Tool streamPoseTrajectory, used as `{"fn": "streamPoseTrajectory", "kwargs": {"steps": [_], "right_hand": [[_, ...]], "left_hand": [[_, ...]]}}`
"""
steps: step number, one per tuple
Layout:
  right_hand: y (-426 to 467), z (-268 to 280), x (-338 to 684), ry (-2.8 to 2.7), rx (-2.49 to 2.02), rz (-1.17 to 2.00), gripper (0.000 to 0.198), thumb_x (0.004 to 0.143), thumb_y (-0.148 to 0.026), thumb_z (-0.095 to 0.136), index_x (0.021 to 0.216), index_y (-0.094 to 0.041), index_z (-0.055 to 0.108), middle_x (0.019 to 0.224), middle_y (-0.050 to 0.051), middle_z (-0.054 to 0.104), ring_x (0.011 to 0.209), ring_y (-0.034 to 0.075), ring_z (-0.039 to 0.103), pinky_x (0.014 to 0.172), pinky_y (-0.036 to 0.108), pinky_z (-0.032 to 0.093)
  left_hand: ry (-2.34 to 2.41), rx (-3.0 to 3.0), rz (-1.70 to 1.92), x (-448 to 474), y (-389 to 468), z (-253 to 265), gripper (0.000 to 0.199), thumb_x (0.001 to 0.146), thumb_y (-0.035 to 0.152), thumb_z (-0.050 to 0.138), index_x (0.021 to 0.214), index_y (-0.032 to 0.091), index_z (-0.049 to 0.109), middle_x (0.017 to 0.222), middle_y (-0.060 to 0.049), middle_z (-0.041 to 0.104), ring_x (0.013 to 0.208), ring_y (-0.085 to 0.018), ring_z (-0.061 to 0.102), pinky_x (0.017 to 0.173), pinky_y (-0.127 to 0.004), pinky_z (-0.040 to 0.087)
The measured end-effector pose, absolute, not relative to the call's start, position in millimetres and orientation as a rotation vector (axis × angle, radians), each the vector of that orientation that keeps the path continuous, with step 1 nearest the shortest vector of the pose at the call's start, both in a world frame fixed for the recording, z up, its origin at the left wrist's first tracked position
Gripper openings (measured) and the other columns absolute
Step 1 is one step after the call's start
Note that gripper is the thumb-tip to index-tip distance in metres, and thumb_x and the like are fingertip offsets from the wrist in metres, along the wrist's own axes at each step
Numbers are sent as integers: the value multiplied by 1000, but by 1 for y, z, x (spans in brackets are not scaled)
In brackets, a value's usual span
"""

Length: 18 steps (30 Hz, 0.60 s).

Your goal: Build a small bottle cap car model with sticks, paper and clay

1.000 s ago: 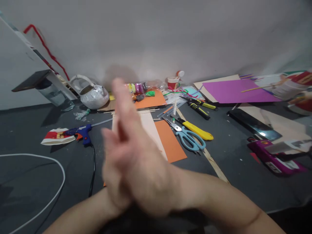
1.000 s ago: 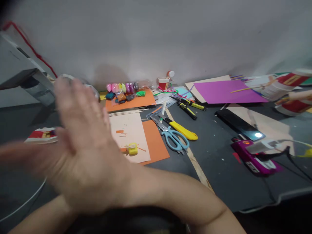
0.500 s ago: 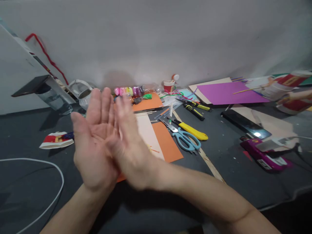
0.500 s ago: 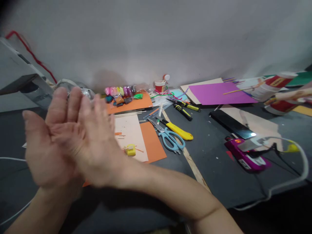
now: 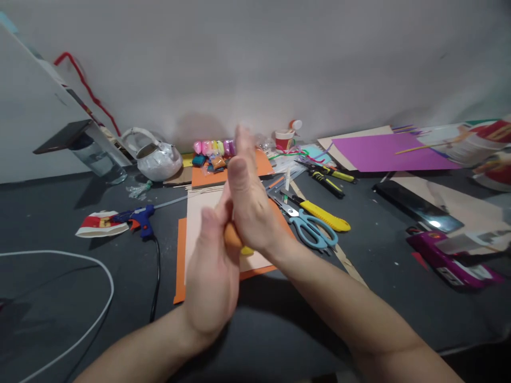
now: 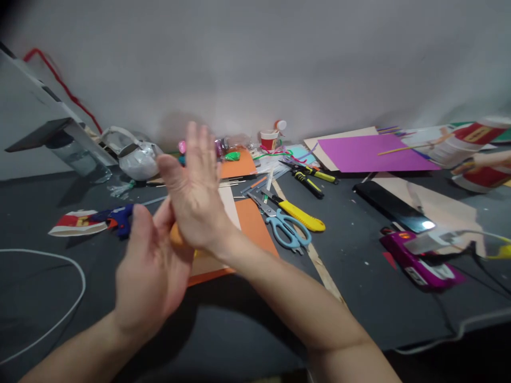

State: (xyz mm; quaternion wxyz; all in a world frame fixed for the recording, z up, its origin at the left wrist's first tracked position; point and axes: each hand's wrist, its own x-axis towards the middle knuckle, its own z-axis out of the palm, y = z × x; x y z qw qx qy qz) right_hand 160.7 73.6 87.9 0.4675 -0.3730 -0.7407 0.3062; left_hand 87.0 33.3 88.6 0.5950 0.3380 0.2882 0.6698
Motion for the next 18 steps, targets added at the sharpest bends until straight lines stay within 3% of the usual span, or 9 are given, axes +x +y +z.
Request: {"fn": "streamPoseTrajectory", "kwargs": {"steps": [3, 6, 8, 10, 12, 15, 17, 18], "right_hand": [[70, 88, 158, -1841, -855, 815, 103, 90, -81, 17, 160, -6, 8, 169, 10, -5, 155, 19, -14, 127, 43, -5], [67, 91, 158, -1952, -716, 815, 97, 92, -79, 11, 160, -9, 14, 169, 9, 3, 156, 17, -8, 128, 41, 2], [77, 89, 160, -1789, -870, 659, 88, 93, -78, 10, 160, -20, 17, 170, 4, 6, 156, 20, -10, 126, 50, -4], [93, 85, 164, -1691, -963, 479, 82, 94, -77, 15, 157, -25, 24, 170, 4, 8, 156, 24, -10, 124, 55, -7], [106, 81, 169, -1665, -957, 343, 70, 98, -70, 24, 151, -25, 36, 168, 6, 15, 157, 26, -5, 124, 57, -3], [111, 87, 182, -1609, -785, 366, 42, 105, -46, 35, 130, -23, 59, 153, 9, 46, 152, 25, 26, 124, 50, 23], [106, 98, 194, -1617, -665, 488, 29, 105, -33, 42, 114, -20, 66, 127, 9, 67, 128, 22, 58, 109, 40, 46], [103, 105, 201, -1684, -621, 544, 24, 103, -30, 48, 108, -20, 68, 114, 7, 72, 112, 20, 67, 99, 36, 53]], "left_hand": [[699, 723, 1715, 85, 35, 90, 52, 103, 56, 28, 120, 29, 68, 150, 3, 56, 147, -20, 39, 123, -35, 30], [675, 724, 1624, 88, 32, 88, 47, 102, 54, 32, 118, 31, 70, 135, 2, 68, 146, -20, 42, 121, -34, 35], [677, 660, 1491, 92, 29, 85, 47, 103, 50, 32, 116, 28, 72, 125, -2, 73, 143, -23, 46, 119, -41, 39], [685, 607, 1448, 94, 28, 84, 38, 103, 37, 39, 116, 25, 73, 126, -3, 72, 141, -24, 47, 118, -43, 40], [716, 572, 1447, 94, 30, 84, 28, 98, 23, 50, 113, 23, 73, 127, -3, 72, 137, -21, 52, 118, -40, 40], [711, 549, 1455, 88, 34, 86, 24, 93, 15, 56, 106, 21, 75, 121, -4, 75, 125, -20, 63, 114, -38, 45], [651, 544, 1468, 83, 36, 90, 24, 97, 19, 52, 106, 21, 74, 122, -5, 74, 124, -21, 64, 113, -39, 47], [626, 541, 1471, 81, 36, 92, 25, 99, 22, 50, 109, 22, 73, 124, -5, 73, 127, -21, 62, 113, -39, 46]]}}
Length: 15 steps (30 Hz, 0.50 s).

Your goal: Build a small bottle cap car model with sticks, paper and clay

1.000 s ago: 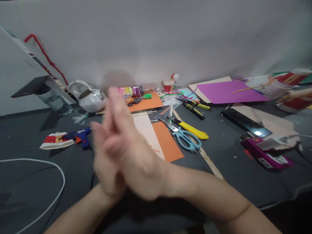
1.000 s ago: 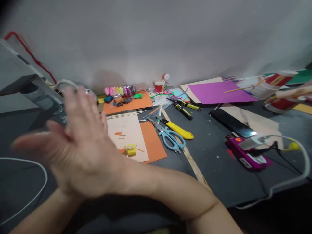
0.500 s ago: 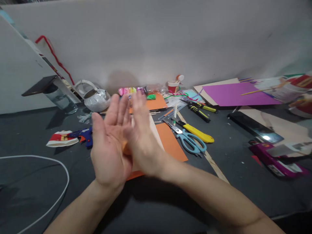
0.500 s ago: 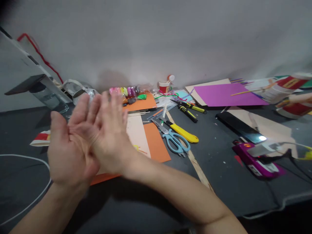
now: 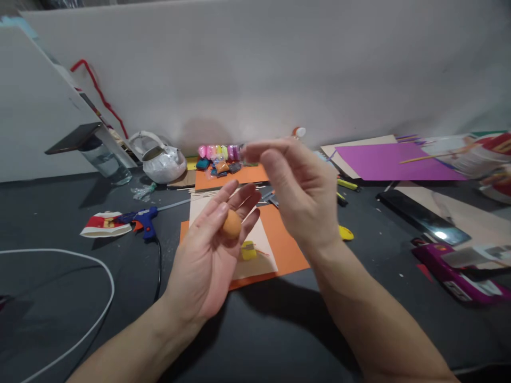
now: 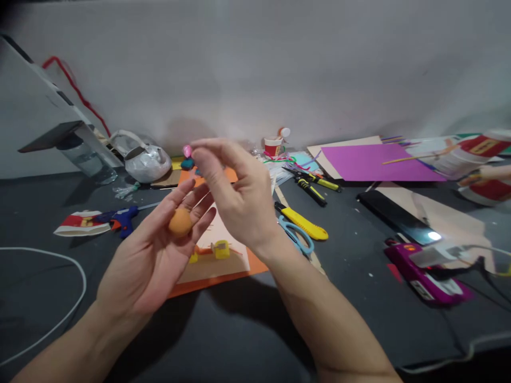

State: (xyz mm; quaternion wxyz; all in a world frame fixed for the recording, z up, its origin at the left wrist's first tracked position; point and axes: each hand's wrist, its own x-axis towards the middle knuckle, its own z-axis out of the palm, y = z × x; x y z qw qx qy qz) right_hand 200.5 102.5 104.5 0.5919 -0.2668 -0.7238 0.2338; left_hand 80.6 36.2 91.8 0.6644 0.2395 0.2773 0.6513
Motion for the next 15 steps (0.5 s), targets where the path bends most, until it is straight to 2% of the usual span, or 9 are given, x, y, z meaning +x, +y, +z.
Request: {"fn": "streamPoseTrajectory", "kwargs": {"steps": [2, 6, 9, 15], "right_hand": [[96, 115, 210, -1933, -564, 593, 15, 97, -30, 61, 104, -19, 69, 101, 5, 74, 93, 18, 69, 85, 33, 56], [86, 120, 213, -2329, -509, 397, 22, 89, -30, 72, 108, -19, 67, 108, 7, 72, 100, 22, 65, 87, 35, 53], [80, 115, 206, -2274, -560, 339, 18, 92, -20, 65, 110, -18, 63, 109, 6, 72, 100, 19, 66, 87, 32, 53], [78, 113, 203, -2013, -507, 586, 22, 92, -12, 62, 113, -14, 59, 108, 5, 69, 87, 13, 68, 76, 25, 58]], "left_hand": [[621, 519, 1462, 77, 36, 96, 30, 102, 31, 45, 114, 24, 71, 128, -4, 71, 133, -22, 57, 115, -40, 44], [695, 431, 1441, 73, 34, 101, 34, 101, 41, 45, 121, 25, 69, 125, -3, 72, 136, -23, 54, 117, -42, 42], [690, 459, 1458, 74, 33, 101, 36, 102, 40, 42, 124, 26, 67, 123, -3, 72, 136, -25, 53, 117, -44, 42], [621, 704, 1520, 69, 37, 98, 42, 100, 52, 43, 116, 23, 68, 127, -7, 68, 133, -29, 53, 110, -45, 46]]}}
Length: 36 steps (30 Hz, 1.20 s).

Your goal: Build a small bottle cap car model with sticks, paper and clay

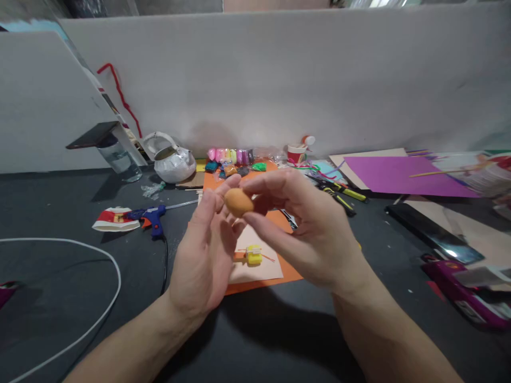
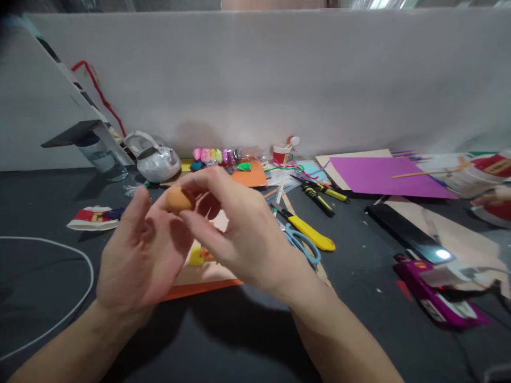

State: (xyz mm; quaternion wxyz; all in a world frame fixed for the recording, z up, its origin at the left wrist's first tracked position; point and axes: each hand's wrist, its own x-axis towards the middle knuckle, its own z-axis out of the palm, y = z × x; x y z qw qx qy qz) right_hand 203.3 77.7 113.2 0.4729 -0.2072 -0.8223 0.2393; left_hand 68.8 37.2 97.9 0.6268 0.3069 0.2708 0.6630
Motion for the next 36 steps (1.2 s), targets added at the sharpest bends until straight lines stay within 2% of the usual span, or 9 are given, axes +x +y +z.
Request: {"fn": "streamPoseTrajectory", "kwargs": {"steps": [2, 5, 8, 12, 18, 25, 30, 33, 36], "right_hand": [[78, 116, 206, -1978, -530, 605, 17, 93, -12, 62, 109, -16, 61, 105, 4, 70, 91, 14, 68, 75, 25, 59], [76, 118, 209, -1995, -568, 620, 16, 96, -13, 58, 110, -16, 65, 105, 4, 71, 88, 14, 69, 73, 26, 59], [76, 117, 209, -1981, -623, 567, 21, 97, -16, 58, 116, -15, 66, 110, 7, 71, 85, 13, 68, 71, 26, 59], [80, 112, 206, -2003, -582, 300, 39, 89, -19, 72, 125, -13, 60, 126, 12, 64, 88, 14, 66, 76, 27, 58], [81, 110, 201, -2042, -470, 153, 8, 91, -8, 65, 99, -11, 66, 97, 9, 69, 84, 12, 64, 74, 24, 54], [78, 113, 202, -2062, -498, 224, 11, 91, -8, 64, 102, -7, 67, 99, 11, 69, 87, 14, 64, 78, 26, 54], [78, 112, 204, -2037, -506, 300, 35, 90, -15, 70, 123, -10, 59, 114, 10, 66, 105, 16, 63, 83, 27, 55], [79, 113, 203, -2064, -447, 302, 23, 90, -14, 70, 112, -10, 64, 107, 9, 67, 101, 15, 64, 86, 26, 55], [79, 113, 202, -2057, -459, 239, 9, 91, -8, 66, 100, -8, 67, 97, 10, 67, 86, 12, 64, 78, 25, 56]], "left_hand": [[674, 842, 1587, 64, 40, 95, 34, 94, 50, 57, 114, 25, 69, 124, -6, 68, 125, -26, 59, 104, -39, 50], [772, 1050, 1593, 57, 44, 90, 20, 87, 32, 74, 107, 28, 71, 107, 0, 71, 99, -16, 66, 86, -26, 56], [782, 1059, 1608, 54, 48, 89, 14, 86, 26, 75, 100, 26, 73, 94, 2, 71, 84, -10, 65, 76, -20, 56], [737, 883, 1600, 56, 48, 92, 9, 86, 22, 74, 93, 19, 70, 86, 2, 70, 77, -7, 65, 72, -16, 55], [636, 830, 1476, 55, 43, 95, 19, 92, 20, 66, 110, 24, 66, 108, 0, 71, 91, -7, 67, 81, -14, 54], [623, 877, 1457, 54, 44, 96, 14, 89, 28, 69, 102, 22, 69, 99, 0, 69, 86, -10, 67, 78, -19, 57], [706, 918, 1514, 54, 44, 97, 8, 87, 19, 71, 94, 22, 69, 91, 2, 68, 82, -10, 67, 77, -20, 57], [673, 894, 1492, 53, 43, 99, 9, 89, 17, 69, 95, 22, 68, 92, 2, 69, 85, -9, 67, 77, -17, 56], [639, 884, 1457, 50, 42, 100, 12, 89, 17, 67, 100, 23, 68, 94, 2, 69, 84, -8, 67, 77, -17, 56]]}}
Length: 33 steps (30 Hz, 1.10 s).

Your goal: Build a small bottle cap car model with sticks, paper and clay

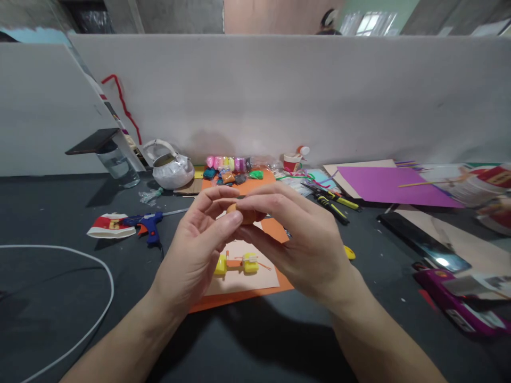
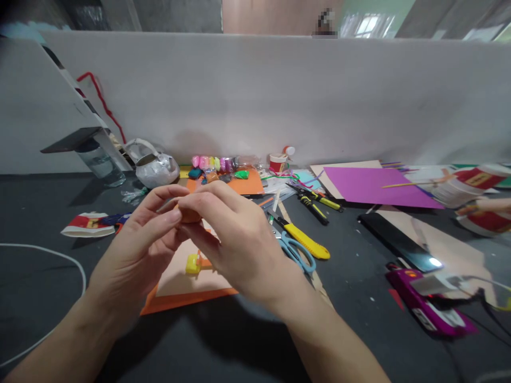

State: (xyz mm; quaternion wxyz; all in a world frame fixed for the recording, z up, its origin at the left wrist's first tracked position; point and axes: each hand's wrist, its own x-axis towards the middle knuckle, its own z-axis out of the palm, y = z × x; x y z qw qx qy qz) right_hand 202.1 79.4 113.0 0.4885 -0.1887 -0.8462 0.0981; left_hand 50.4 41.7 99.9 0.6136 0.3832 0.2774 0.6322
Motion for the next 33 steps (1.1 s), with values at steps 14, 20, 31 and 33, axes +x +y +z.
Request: {"fn": "streamPoseTrajectory", "kwargs": {"steps": [14, 20, 31, 33], "right_hand": [[77, 112, 201, -2037, -504, 249, 13, 87, -7, 64, 91, -18, 59, 86, 3, 66, 75, 13, 59, 68, 28, 51], [76, 110, 202, -1967, -488, 516, 23, 89, -13, 68, 109, -20, 59, 97, 2, 66, 84, 13, 65, 75, 29, 57], [76, 111, 200, -1999, -484, 297, 7, 90, -10, 66, 95, -14, 64, 90, 4, 64, 79, 11, 61, 69, 25, 53], [76, 111, 200, -2012, -479, 313, 11, 88, -6, 65, 92, -16, 62, 86, 2, 63, 76, 11, 60, 68, 26, 52]], "left_hand": [[756, 936, 1481, 49, 46, 100, 7, 83, 16, 74, 85, 22, 71, 80, 4, 68, 67, -8, 64, 72, -19, 55], [806, 993, 1493, 45, 47, 102, 7, 85, 19, 74, 90, 22, 70, 88, 2, 67, 79, -10, 66, 76, -20, 55], [770, 1067, 1456, 43, 46, 100, 3, 87, 20, 71, 88, 23, 71, 86, 2, 69, 74, -9, 63, 75, -20, 55], [779, 1056, 1437, 42, 46, 99, 2, 87, 20, 71, 87, 22, 71, 83, 2, 68, 73, -9, 63, 75, -20, 55]]}}
